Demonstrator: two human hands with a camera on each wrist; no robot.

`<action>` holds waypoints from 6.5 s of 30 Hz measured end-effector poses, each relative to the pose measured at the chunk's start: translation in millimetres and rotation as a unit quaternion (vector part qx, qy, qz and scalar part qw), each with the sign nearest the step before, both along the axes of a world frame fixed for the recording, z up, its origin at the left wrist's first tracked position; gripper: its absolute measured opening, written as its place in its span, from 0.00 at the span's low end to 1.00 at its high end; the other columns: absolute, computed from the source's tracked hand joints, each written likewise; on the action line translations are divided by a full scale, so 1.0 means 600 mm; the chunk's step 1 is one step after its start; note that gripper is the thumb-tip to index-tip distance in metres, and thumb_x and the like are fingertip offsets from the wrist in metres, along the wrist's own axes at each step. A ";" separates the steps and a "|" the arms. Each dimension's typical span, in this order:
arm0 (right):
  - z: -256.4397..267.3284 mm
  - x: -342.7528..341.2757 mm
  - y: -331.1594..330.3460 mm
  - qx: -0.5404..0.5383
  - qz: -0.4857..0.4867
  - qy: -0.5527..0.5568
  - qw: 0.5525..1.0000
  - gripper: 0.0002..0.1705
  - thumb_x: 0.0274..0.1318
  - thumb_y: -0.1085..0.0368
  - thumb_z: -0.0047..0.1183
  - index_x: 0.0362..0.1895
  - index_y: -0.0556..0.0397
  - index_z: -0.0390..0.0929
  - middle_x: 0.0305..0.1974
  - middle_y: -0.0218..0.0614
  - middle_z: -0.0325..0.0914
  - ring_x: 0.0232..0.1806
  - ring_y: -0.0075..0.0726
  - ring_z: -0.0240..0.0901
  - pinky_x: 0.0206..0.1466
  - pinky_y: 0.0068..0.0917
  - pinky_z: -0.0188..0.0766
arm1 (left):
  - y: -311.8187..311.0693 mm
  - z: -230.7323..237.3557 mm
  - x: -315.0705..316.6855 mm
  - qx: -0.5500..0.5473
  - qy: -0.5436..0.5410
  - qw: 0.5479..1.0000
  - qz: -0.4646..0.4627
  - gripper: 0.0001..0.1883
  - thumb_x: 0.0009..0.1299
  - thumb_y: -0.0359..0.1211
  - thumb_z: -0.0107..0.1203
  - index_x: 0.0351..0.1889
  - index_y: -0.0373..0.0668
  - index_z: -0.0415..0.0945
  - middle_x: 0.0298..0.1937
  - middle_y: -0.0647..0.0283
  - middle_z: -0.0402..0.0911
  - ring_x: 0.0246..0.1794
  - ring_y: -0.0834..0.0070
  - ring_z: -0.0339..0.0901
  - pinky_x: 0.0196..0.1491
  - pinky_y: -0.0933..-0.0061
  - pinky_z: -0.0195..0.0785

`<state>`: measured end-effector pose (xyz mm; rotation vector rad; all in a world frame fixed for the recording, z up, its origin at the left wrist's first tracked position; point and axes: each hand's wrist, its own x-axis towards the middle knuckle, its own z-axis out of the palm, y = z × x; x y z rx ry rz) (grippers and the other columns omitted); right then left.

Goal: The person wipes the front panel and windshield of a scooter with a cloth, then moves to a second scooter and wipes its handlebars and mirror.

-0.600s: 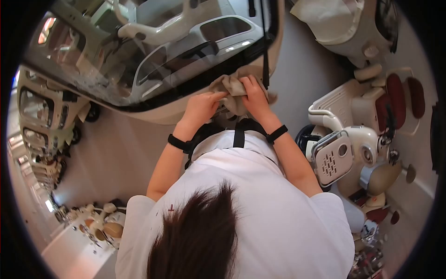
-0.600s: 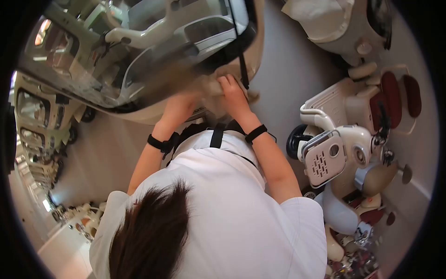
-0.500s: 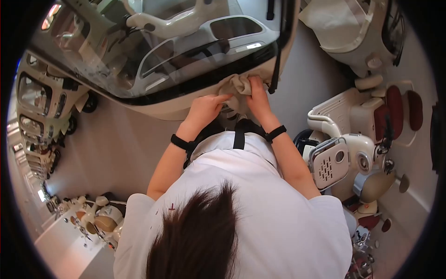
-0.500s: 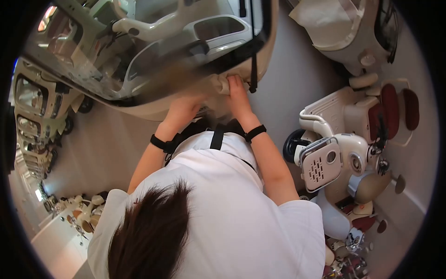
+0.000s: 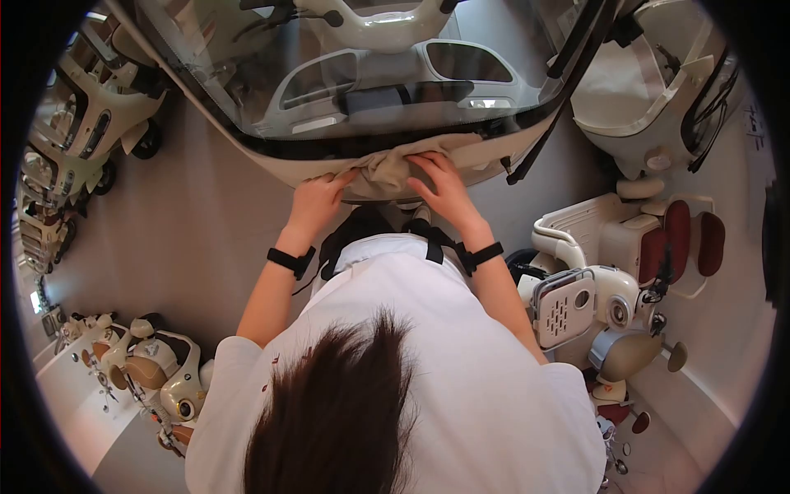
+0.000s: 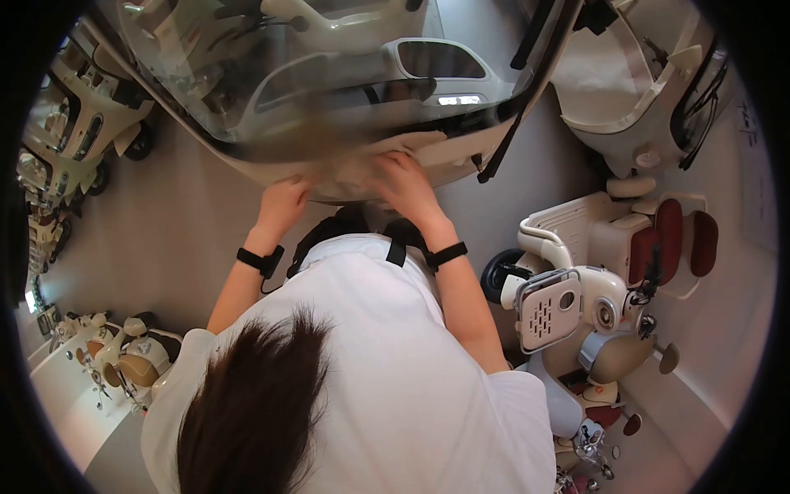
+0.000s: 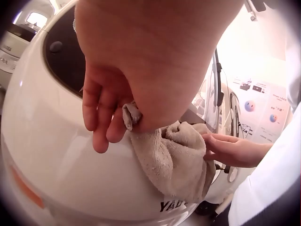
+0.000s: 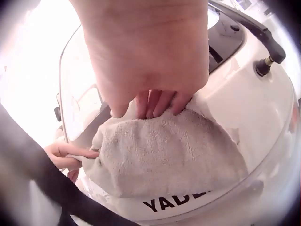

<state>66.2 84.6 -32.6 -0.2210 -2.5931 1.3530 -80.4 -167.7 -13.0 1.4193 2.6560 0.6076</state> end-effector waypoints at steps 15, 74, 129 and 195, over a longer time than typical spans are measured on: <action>-0.037 0.063 0.052 0.137 -0.180 -0.048 0.973 0.30 0.61 0.71 0.59 0.69 0.55 0.72 0.61 0.49 0.70 0.63 0.60 0.71 0.66 0.46 0.70 | 0.001 -0.035 -0.009 0.004 -0.023 0.998 -0.058 0.25 0.67 0.30 0.57 0.65 0.53 0.78 0.30 0.61 0.84 0.30 0.58 0.83 0.34 0.59 0.76; -0.005 0.040 0.003 0.051 -0.042 -0.104 0.992 0.33 0.67 0.67 0.55 0.75 0.55 0.66 0.74 0.50 0.67 0.76 0.58 0.62 0.78 0.45 0.60 | 0.015 0.003 -0.050 0.007 -0.028 0.992 -0.125 0.13 0.62 0.27 0.58 0.45 0.35 0.81 0.53 0.57 0.80 0.57 0.61 0.79 0.50 0.63 0.79; -0.006 0.051 0.006 -0.034 -0.100 -0.110 0.988 0.34 0.62 0.81 0.38 0.73 0.57 0.59 0.71 0.52 0.72 0.74 0.59 0.66 0.74 0.43 0.63 | -0.028 0.004 -0.049 -0.094 -0.198 0.965 -0.145 0.25 0.73 0.36 0.58 0.68 0.39 0.73 0.78 0.55 0.66 0.81 0.60 0.60 0.79 0.56 0.56; -0.011 -0.194 -0.217 0.079 0.291 -0.076 0.950 0.35 0.66 0.71 0.55 0.77 0.54 0.64 0.80 0.48 0.56 0.82 0.51 0.52 0.82 0.41 0.56 | -0.184 -0.079 -0.073 0.022 0.090 0.975 0.201 0.31 0.67 0.23 0.53 0.72 0.36 0.67 0.78 0.58 0.63 0.81 0.59 0.59 0.79 0.49 0.55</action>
